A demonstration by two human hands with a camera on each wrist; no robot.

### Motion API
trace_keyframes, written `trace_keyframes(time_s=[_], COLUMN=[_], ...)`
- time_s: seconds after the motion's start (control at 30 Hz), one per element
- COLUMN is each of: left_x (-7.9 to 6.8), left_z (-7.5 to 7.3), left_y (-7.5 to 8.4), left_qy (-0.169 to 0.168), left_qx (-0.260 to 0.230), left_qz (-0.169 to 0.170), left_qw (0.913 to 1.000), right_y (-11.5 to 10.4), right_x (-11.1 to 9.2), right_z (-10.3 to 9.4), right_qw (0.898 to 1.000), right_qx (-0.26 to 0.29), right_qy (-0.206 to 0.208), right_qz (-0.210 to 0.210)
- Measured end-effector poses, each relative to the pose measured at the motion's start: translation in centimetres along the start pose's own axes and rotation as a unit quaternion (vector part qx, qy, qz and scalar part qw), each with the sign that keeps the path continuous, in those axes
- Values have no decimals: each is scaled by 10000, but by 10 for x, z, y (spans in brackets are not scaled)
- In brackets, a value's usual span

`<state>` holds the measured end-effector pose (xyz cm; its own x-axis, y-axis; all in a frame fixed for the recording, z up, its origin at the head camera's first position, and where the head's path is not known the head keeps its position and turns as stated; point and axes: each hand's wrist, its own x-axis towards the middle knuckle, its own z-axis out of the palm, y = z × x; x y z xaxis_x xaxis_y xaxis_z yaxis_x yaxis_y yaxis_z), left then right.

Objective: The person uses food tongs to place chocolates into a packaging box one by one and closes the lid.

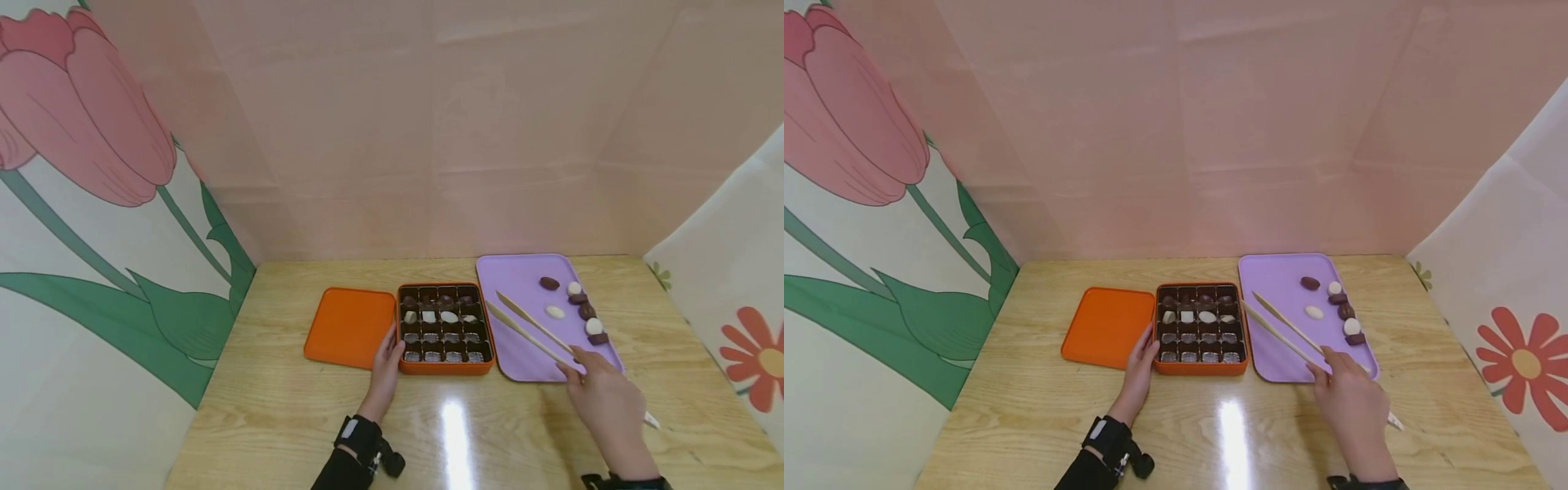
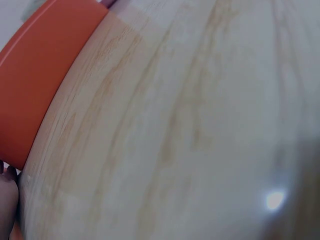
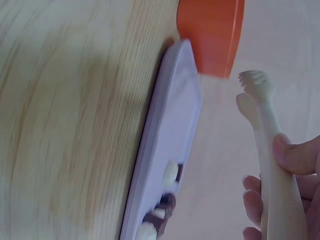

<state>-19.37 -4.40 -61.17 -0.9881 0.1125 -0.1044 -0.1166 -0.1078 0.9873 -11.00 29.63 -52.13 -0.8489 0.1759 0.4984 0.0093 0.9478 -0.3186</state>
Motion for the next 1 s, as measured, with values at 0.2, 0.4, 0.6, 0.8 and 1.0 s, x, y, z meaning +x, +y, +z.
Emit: trace_keyframes(time_s=[0.2,0.4,0.6,0.8,1.0], left_x=[0,0,0,1,1], left_z=[1,1,1,1,1], left_y=[2,2,0,-1,0], left_qy=[1,64,84,95,90], left_qx=[-26,24,2,8,3], left_qz=[4,-4,-27,37,30], left_qw=[10000,10000,10000,9999,10000], right_y=[28,58,83,96,102], right_x=[0,0,-1,2,5], right_z=[-10,-15,-12,-10,-4], right_qw=[9987,9902,9800,9723,9769], right_qx=[-276,-587,-671,-737,-666], right_qy=[-54,-808,-1179,-1336,-894], right_qz=[433,981,1456,1770,1825])
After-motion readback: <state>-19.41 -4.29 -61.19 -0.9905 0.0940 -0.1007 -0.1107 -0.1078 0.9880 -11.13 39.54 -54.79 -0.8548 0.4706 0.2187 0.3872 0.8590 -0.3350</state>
